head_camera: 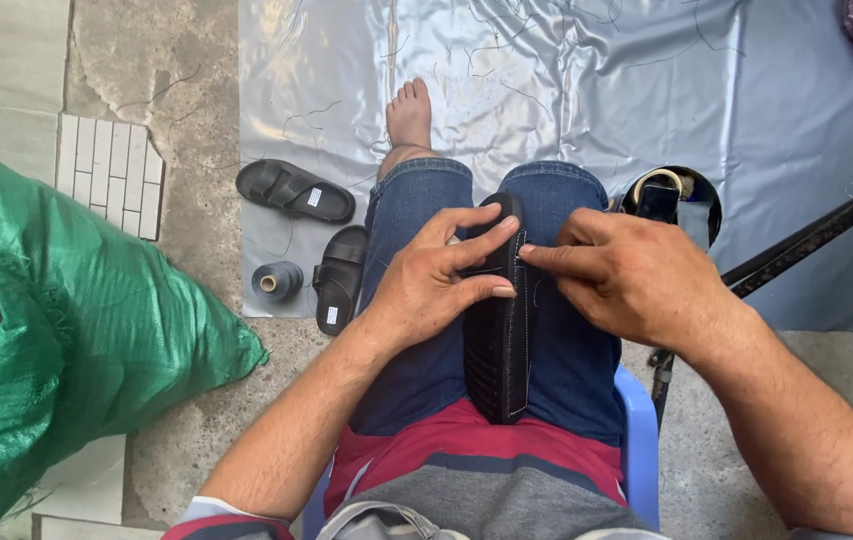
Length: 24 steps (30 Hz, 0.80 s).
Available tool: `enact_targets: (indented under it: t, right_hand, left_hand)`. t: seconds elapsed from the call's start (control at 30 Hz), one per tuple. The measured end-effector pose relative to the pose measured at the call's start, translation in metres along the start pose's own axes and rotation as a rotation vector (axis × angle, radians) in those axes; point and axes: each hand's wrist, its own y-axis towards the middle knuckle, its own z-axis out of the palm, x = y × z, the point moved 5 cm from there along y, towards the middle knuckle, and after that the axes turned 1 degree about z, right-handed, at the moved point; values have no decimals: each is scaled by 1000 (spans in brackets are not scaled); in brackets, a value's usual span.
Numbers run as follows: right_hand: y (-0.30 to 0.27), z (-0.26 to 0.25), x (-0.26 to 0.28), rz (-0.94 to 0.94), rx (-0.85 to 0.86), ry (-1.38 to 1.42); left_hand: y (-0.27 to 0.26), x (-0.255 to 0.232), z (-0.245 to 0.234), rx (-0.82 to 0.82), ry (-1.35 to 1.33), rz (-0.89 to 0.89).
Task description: The person sits on a blue chair and sews a black slipper held on their lap using a needle and thread. They repeatedly push the needle through the slipper sole and pull the thread to secure the stitching.
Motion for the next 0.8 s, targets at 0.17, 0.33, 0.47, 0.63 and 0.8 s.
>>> enact_targets:
  t: [0.17, 0.33, 0.47, 0.63, 0.8]
  right_hand:
    - [-4, 7, -4, -37, -132, 192]
    - [-4, 11, -3, -54, -201, 258]
    - [4, 10, -2, 56, -227, 313]
    - [9, -7, 11, 105, -205, 321]
    - [10, -20, 12, 225, -96, 366]
  left_hand:
    - [-1, -2, -3, 12, -80, -48]
    - [-1, -4, -1, 2, -83, -19]
    - [4, -8, -2, -60, -151, -59]
    - [-6, -6, -5, -104, -150, -59]
    - [-20, -7, -23, -16, 133, -126]
